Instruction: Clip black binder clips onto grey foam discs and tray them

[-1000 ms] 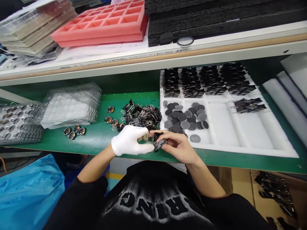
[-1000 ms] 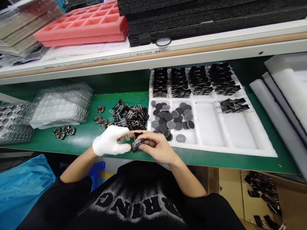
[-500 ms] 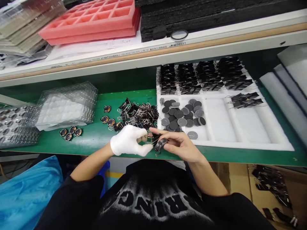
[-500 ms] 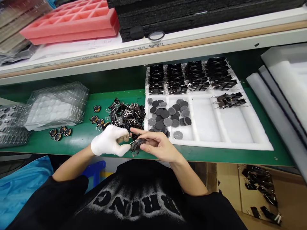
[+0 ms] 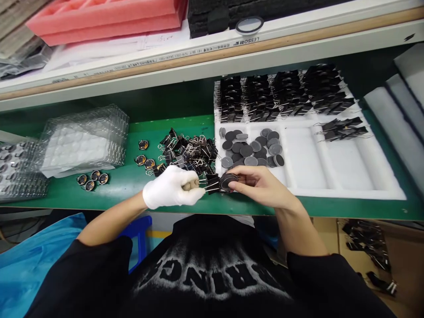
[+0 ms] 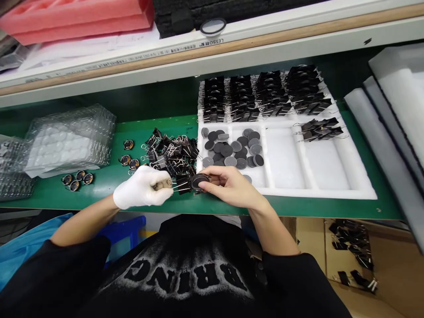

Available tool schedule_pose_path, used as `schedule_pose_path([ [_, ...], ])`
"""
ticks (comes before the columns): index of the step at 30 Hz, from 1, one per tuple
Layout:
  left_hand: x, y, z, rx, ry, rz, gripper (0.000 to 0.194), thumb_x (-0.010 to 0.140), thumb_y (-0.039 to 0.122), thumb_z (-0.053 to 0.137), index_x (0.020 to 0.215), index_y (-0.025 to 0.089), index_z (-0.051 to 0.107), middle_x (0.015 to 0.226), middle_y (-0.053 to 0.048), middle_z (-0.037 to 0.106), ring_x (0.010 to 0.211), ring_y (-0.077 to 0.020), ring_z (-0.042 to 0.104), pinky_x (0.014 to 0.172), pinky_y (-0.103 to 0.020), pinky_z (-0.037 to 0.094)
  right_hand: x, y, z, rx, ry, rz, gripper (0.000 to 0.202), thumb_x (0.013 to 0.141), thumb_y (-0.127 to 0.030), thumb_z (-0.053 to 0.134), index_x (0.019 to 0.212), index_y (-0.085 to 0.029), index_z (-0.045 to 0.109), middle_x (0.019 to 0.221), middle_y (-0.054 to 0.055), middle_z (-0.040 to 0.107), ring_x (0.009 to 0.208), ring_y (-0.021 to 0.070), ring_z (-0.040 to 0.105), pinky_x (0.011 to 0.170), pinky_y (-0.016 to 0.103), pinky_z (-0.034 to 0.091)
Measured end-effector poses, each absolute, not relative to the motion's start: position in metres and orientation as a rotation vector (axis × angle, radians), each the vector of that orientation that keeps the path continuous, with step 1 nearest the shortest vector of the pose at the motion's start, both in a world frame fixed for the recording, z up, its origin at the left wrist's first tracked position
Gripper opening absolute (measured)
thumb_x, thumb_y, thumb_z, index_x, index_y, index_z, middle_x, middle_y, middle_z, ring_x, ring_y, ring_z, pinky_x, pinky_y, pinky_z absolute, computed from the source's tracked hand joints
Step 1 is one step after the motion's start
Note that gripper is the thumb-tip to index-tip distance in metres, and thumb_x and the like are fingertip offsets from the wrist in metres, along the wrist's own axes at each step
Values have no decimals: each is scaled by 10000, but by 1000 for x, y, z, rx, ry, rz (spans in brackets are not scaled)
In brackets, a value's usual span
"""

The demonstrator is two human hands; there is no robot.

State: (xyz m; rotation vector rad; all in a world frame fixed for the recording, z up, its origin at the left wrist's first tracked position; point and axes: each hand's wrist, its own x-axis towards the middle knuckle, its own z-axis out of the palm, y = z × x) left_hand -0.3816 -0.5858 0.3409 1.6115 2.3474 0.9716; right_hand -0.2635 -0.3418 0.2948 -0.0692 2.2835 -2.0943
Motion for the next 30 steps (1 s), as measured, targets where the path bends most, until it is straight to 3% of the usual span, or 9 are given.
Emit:
schedule_pose_path([
  [7,-378,-589,334,1641,2355,916,232,786,212,615,569,188,539,430,91,455,414,-44,376,442,-180,318,-268,-348,292,-91,2119,-2173,240,901,-413,782,1006,-199,806,838,44,766,736,180,711,646,288,566],
  [12,-380,-589,332,1600,2343,893,222,809,232,621,599,192,560,441,84,489,414,-52,420,459,-191,339,-270,-351,290,-78,2152,-2184,231,880,-399,804,988,-195,803,758,15,716,635,138,629,565,259,517],
  [16,-389,-592,342,1571,2211,779,104,838,275,632,828,197,698,531,77,605,467,-77,523,528,-206,414,-270,-347,292,-67,2152,-2205,170,884,-362,805,926,-199,780,727,6,693,580,106,579,519,225,492],
  [18,-403,-595,349,1517,2310,764,201,887,316,591,963,200,736,631,50,684,540,-102,591,601,-228,460,-271,-346,289,-35,2025,-2320,214,869,-375,829,1004,-217,777,767,16,730,602,123,636,549,238,543],
  [20,-425,-599,354,1349,2586,742,292,956,372,518,1011,201,747,728,9,732,611,-130,630,652,-255,471,-272,-348,282,16,1793,-2516,393,821,-415,878,1155,-247,754,865,34,778,687,169,722,644,301,622],
  [22,-454,-602,355,1104,2874,610,383,1002,452,458,967,198,743,750,-28,730,649,-162,633,654,-280,443,-275,-354,273,62,1594,-2687,487,757,-441,927,1173,-263,747,918,42,797,770,207,767,749,371,657],
  [25,-493,-603,349,855,2970,227,463,977,586,471,834,213,704,698,-54,686,659,-209,612,636,-300,386,-278,-366,261,109,1531,-2769,384,715,-455,953,974,-242,766,881,44,802,823,220,777,837,395,650],
  [28,-509,-599,338,826,2825,-31,477,893,676,545,792,230,681,703,-57,678,652,-228,596,642,-304,373,-279,-377,257,114,1506,-2778,371,720,-473,946,934,-237,757,853,43,800,811,209,775,811,364,645],
  [30,-510,-596,331,858,2777,-126,437,889,633,549,773,229,668,690,-60,659,646,-230,591,632,-304,360,-279,-380,258,90,1468,-2777,372,716,-458,950,932,-232,749,845,44,799,784,201,771,766,342,644],
])
